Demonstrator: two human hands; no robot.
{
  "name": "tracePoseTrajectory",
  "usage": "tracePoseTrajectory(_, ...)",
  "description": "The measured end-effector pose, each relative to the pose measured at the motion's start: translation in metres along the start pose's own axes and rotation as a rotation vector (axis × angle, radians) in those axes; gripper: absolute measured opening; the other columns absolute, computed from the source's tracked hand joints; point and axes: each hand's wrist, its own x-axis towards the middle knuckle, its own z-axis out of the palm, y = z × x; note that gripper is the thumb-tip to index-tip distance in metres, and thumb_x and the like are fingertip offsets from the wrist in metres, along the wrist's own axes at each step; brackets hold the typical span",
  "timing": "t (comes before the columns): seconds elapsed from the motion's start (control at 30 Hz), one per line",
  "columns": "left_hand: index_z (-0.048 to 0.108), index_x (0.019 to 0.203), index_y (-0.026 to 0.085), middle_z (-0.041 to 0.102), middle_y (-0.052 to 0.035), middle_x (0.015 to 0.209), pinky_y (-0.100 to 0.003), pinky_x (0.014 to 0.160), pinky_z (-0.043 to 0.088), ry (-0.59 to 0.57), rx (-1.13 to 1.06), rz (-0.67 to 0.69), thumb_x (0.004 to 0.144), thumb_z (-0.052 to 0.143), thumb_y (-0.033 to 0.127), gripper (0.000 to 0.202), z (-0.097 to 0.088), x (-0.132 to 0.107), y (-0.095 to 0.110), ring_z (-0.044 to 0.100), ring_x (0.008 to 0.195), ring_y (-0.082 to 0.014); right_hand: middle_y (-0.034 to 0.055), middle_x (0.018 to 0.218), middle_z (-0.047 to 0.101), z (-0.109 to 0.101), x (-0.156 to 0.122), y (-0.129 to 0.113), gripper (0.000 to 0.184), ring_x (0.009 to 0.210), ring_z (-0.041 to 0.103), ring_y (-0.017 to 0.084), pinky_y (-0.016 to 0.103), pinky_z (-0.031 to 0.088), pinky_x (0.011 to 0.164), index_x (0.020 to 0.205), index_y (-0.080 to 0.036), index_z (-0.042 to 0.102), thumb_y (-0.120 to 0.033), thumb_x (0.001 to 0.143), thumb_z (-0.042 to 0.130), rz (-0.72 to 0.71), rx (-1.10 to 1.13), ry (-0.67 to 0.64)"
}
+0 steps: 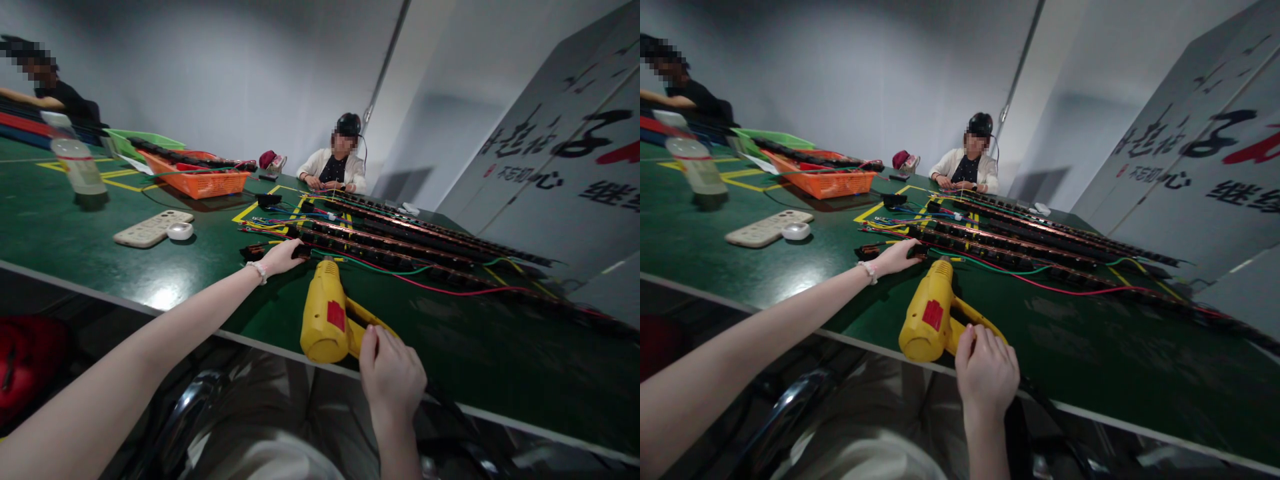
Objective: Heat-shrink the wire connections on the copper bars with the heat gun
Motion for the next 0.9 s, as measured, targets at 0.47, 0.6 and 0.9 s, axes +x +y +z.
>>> tracePoseTrajectory(0.47, 0.059, 0.111, 0.013, 0.066, -0.0118, 0.111, -0.035, 0.094, 0.049, 0.009, -0.066, -0.010, 0.079, 0.055, 0.020, 0.032, 0.000, 0.000, 0.001, 0.062, 0.105, -0.0241, 0.0008, 0.062, 0.062, 0.006, 0.004, -0.007, 0.037, 0.061, 0.054, 0.013, 0.026, 0.032, 0.064, 0.067, -0.018, 0.059, -0.025, 0.095, 0.035, -0.050, 0.182, -0.014)
tracePoseTrajectory(0.6, 0.059, 0.111, 0.013, 0.066, -0.0120, 0.112, -0.037, 0.095, 0.048, 0.019, -0.066, 0.010, 0.079, 0.056, 0.019, 0.032, 0.000, -0.001, 0.000, 0.062, 0.106, -0.0243, 0.0015, 0.070, 0.068, 0.011, 0.006, 0.004, 0.035, 0.065, 0.058, 0.013, 0.024, 0.035, 0.066, 0.072, -0.017, 0.064, -0.023, 0.094, 0.036, -0.058, 0.201, 0.023)
tracePoseTrajectory(0.9, 0.059, 0.110, 0.015, 0.067, -0.0108, 0.108, -0.037, 0.088, 0.050, 0.005, -0.060, 0.021, 0.080, 0.061, 0.032, 0.034, -0.001, -0.001, -0.002, 0.063, 0.100, -0.0246, 0.0047, 0.066, 0.068, 0.012, 0.001, 0.037, 0.041, 0.058, 0.054, 0.012, 0.025, 0.031, 0.058, 0.070, -0.014, 0.068, -0.025, 0.094, 0.036, -0.012, 0.033, 0.057)
